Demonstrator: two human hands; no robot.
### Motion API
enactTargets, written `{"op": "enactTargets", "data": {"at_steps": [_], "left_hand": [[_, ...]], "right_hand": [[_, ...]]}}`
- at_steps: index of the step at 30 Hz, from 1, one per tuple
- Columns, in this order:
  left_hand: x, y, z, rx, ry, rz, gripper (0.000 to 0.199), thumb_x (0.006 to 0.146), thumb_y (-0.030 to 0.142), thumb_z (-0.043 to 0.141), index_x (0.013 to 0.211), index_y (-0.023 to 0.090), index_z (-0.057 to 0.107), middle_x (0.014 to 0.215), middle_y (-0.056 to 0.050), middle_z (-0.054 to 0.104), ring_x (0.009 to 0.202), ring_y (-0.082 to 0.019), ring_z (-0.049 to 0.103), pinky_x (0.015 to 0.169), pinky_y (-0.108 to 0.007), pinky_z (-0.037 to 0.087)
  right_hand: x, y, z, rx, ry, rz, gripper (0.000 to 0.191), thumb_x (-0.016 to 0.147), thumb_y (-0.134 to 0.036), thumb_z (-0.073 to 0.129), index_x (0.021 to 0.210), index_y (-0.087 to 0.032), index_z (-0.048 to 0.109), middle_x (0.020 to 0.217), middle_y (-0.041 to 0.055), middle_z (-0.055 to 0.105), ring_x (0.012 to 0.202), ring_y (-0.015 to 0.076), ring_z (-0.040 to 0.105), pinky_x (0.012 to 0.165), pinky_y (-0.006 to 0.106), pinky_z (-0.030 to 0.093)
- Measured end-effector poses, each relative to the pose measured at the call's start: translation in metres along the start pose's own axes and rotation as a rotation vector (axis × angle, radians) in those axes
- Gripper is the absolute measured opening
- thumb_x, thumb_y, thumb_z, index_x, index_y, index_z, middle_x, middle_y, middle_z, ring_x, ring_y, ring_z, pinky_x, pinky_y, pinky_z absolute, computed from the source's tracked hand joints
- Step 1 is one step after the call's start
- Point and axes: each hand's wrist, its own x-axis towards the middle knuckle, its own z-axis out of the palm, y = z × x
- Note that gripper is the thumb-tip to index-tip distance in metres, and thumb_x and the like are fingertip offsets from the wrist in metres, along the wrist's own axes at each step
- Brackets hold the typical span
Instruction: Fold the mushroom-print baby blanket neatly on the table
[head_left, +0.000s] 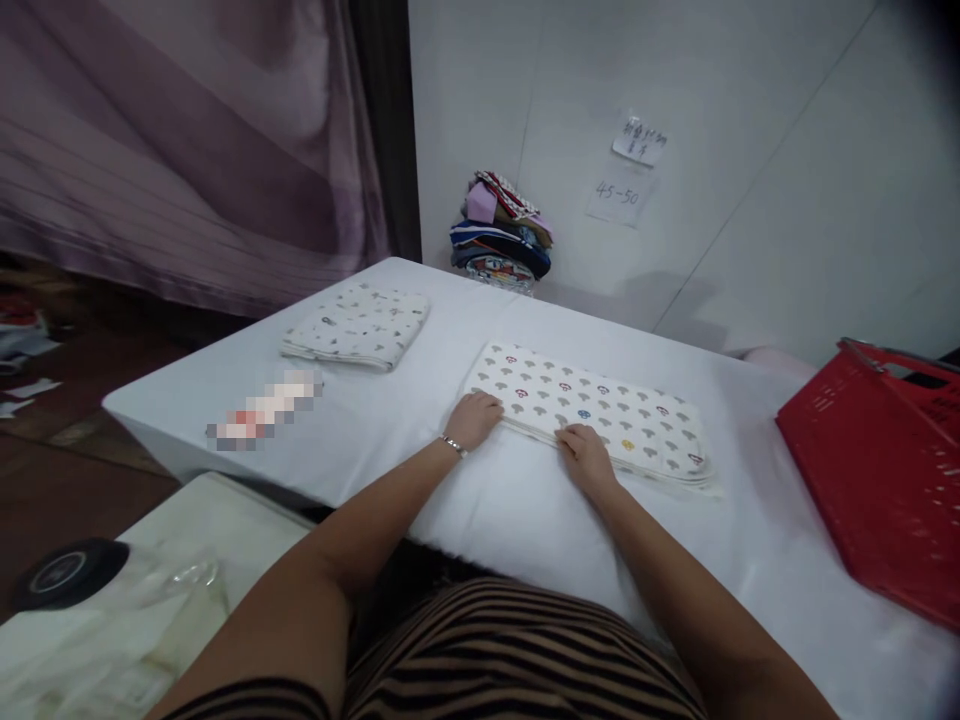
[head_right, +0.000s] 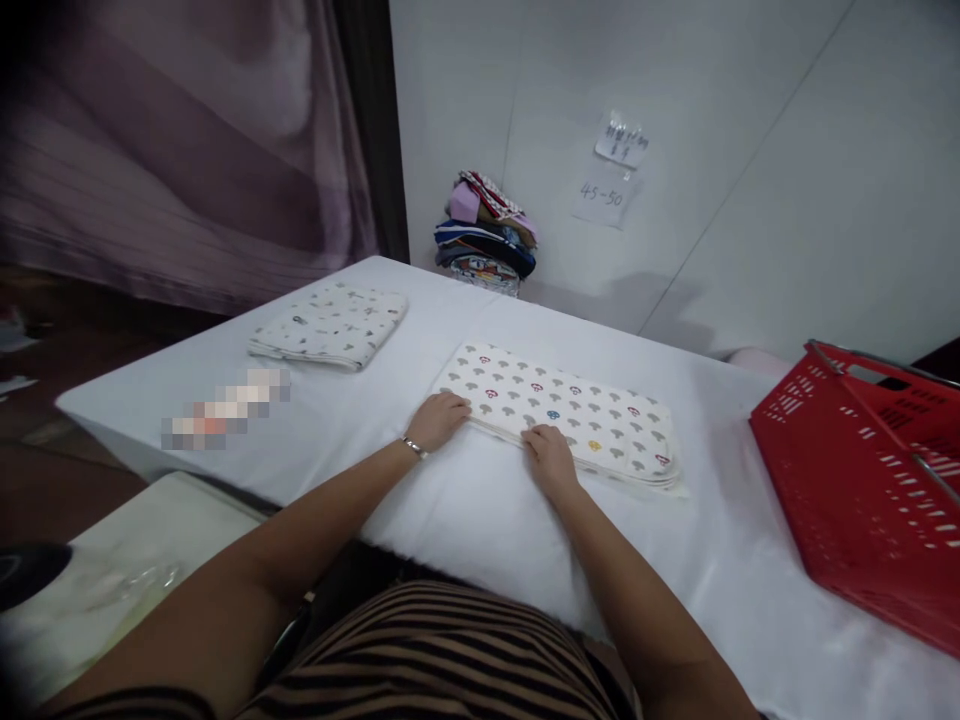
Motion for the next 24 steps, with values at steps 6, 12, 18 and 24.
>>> {"op": "enactTargets", "data": {"at_steps": [6, 12, 18, 24], "left_hand": [[-0.023, -0.046, -0.015, -0.026, 0.096, -0.235, 0.022, 0.086, 0.029, 0.049, 0.094, 0.022, 0.068, 0.106, -0.006, 0.064, 0.103, -0.022, 0.053, 0.088, -0.036, 0.040], [-0.032, -0.050, -0.020, -0.233, 0.130, -0.684, 0.024, 0.083, 0.032, 0.047, 0.087, 0.021, 0.068, 0.094, -0.003, 0.068, 0.088, -0.017, 0.059, 0.077, -0.027, 0.043], [-0.021, -0.036, -0.026, -0.331, 0.029, -0.827, 0.043, 0.080, 0.058, 0.044, 0.075, 0.021, 0.067, 0.074, -0.003, 0.068, 0.072, -0.017, 0.060, 0.062, -0.027, 0.040], [-0.009, -0.029, -0.027, -0.258, -0.051, -0.859, 0.035, 0.076, 0.051, 0.051, 0.077, 0.020, 0.067, 0.084, -0.007, 0.070, 0.080, -0.020, 0.062, 0.064, -0.028, 0.040]], "right_hand": [[-0.002, -0.001, 0.002, 0.012, 0.025, 0.006, 0.027, 0.089, -0.022, 0.044, 0.101, -0.021, 0.068, 0.096, 0.0087, 0.062, 0.092, 0.0221, 0.052, 0.080, 0.036, 0.044], [-0.003, 0.000, 0.004, -0.004, 0.031, -0.012, 0.027, 0.090, -0.022, 0.044, 0.101, -0.019, 0.068, 0.095, 0.0090, 0.062, 0.090, 0.0222, 0.052, 0.080, 0.037, 0.044], [-0.004, 0.002, 0.005, -0.005, 0.044, -0.009, 0.026, 0.090, -0.024, 0.044, 0.102, -0.020, 0.067, 0.096, 0.0088, 0.062, 0.091, 0.0224, 0.052, 0.081, 0.037, 0.044], [-0.004, -0.001, 0.004, -0.011, 0.038, -0.006, 0.026, 0.090, -0.023, 0.043, 0.103, -0.019, 0.066, 0.097, 0.0089, 0.062, 0.091, 0.0222, 0.052, 0.080, 0.037, 0.043]]}}
